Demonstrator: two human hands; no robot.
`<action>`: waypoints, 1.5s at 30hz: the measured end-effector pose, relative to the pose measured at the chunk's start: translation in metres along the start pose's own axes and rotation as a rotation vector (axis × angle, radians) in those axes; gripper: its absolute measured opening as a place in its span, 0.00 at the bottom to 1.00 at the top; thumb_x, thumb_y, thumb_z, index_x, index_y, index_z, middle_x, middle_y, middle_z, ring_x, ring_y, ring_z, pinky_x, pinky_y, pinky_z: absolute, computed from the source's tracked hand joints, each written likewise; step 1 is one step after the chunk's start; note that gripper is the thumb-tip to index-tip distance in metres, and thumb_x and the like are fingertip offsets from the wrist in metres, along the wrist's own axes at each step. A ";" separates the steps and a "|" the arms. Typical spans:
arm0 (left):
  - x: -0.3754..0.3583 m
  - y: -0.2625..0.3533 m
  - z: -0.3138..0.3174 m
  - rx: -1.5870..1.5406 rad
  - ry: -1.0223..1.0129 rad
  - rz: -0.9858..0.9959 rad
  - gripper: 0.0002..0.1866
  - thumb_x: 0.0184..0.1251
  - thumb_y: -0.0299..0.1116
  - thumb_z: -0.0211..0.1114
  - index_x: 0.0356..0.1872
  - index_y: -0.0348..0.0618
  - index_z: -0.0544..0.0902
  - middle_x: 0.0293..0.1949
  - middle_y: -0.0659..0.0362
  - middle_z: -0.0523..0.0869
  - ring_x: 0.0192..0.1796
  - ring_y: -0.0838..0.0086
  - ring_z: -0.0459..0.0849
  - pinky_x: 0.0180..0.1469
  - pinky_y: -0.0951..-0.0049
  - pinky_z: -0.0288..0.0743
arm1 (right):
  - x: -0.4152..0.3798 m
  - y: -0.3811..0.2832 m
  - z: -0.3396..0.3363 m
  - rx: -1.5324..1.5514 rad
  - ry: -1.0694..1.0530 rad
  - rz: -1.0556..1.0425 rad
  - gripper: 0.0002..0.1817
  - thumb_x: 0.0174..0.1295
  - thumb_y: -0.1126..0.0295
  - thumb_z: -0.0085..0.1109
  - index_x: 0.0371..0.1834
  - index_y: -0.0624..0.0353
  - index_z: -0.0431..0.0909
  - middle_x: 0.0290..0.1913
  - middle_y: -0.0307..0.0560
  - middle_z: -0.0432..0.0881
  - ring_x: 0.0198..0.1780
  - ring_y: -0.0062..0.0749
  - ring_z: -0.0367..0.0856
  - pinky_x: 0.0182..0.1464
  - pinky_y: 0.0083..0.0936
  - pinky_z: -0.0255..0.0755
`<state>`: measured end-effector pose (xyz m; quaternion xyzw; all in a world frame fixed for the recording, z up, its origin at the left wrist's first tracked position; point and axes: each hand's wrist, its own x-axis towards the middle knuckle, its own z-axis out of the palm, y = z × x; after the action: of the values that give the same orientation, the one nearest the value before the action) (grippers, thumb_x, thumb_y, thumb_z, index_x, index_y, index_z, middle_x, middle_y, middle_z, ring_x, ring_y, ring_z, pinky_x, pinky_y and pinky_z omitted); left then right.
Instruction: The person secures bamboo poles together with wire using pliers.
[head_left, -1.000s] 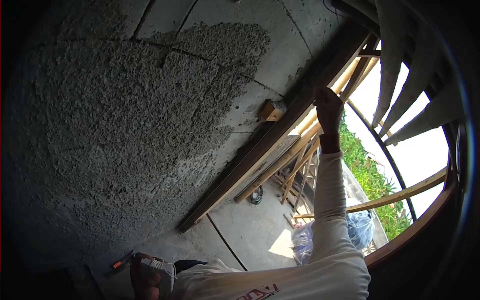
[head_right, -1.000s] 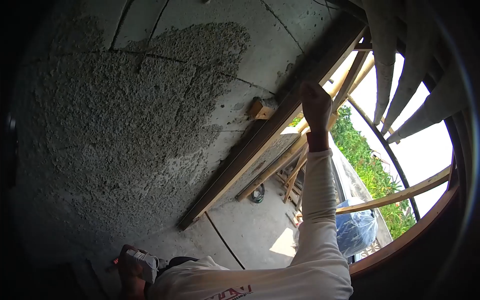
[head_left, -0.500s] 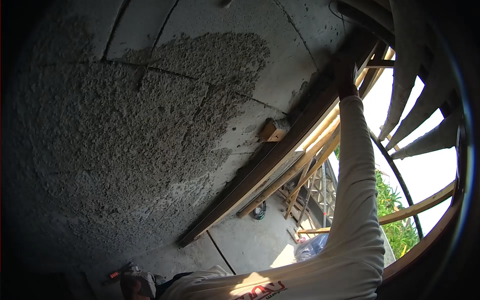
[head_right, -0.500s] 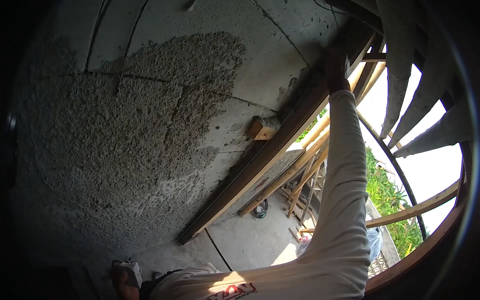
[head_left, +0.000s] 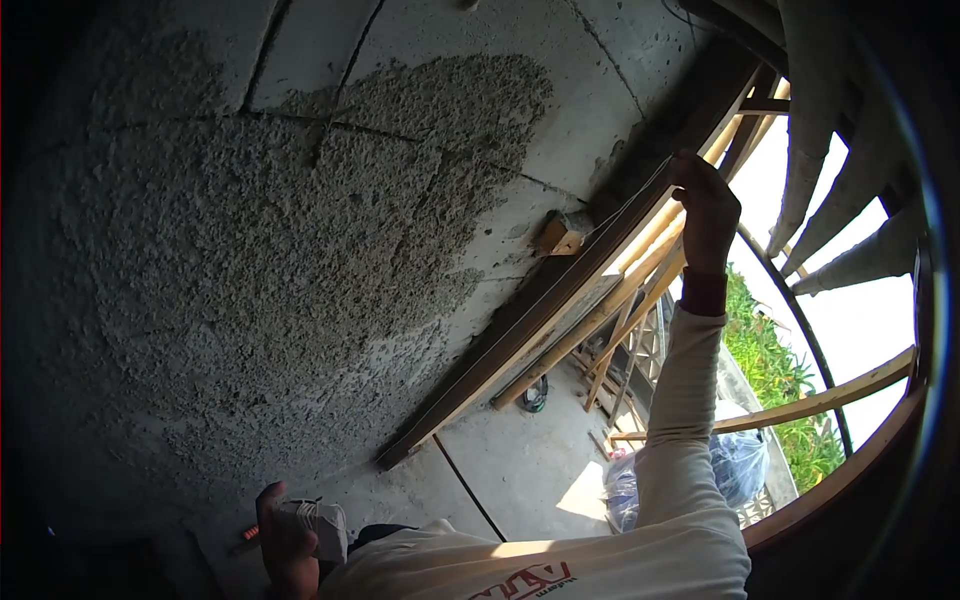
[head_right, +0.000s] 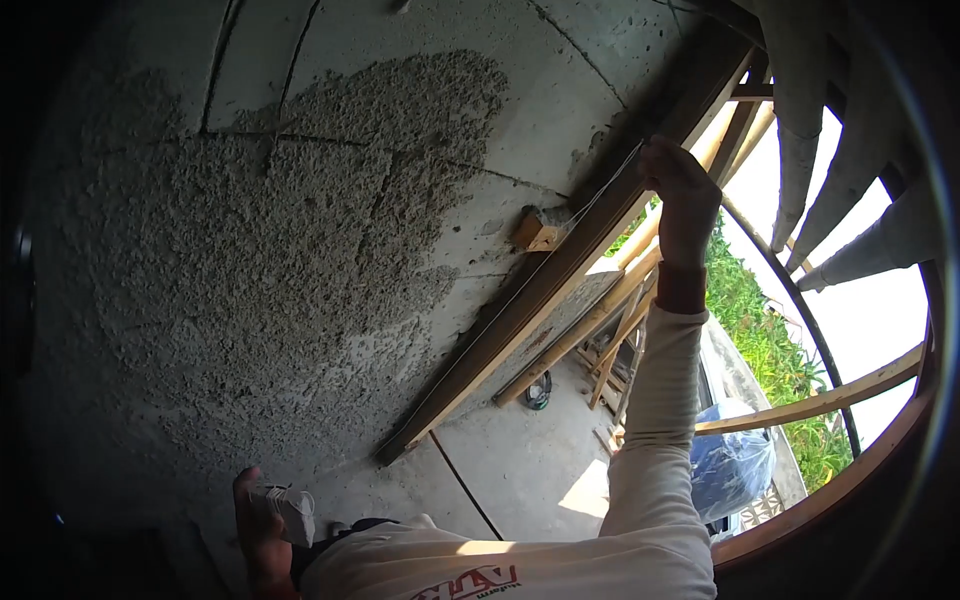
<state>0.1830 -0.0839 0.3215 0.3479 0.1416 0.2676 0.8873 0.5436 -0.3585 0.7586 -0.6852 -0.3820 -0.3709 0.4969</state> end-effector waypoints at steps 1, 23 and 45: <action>-0.001 0.012 -0.001 0.052 -0.060 0.001 0.38 0.56 0.39 0.79 0.67 0.36 0.74 0.50 0.57 0.82 0.54 0.70 0.82 0.58 0.65 0.77 | -0.035 -0.010 0.014 -0.022 0.004 0.036 0.14 0.71 0.74 0.66 0.56 0.68 0.85 0.39 0.43 0.88 0.35 0.21 0.82 0.39 0.20 0.75; -0.052 0.215 -0.118 1.090 -0.569 0.131 0.20 0.66 0.36 0.76 0.55 0.37 0.88 0.43 0.48 0.93 0.43 0.69 0.93 0.46 0.70 0.84 | -0.451 -0.262 0.245 0.564 -0.849 0.872 0.07 0.65 0.78 0.71 0.45 0.65 0.88 0.36 0.44 0.89 0.35 0.22 0.86 0.38 0.19 0.79; -0.120 0.187 -0.153 1.295 -0.383 0.038 0.08 0.69 0.30 0.74 0.43 0.36 0.90 0.35 0.50 0.90 0.35 0.63 0.90 0.38 0.66 0.81 | -0.458 -0.280 0.253 0.547 -1.045 0.529 0.07 0.58 0.78 0.76 0.39 0.64 0.90 0.32 0.47 0.89 0.30 0.31 0.86 0.33 0.25 0.78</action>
<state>-0.0521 0.0456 0.3494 0.8533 0.1076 0.0779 0.5043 0.1283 -0.1258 0.4050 -0.6953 -0.4724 0.2575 0.4765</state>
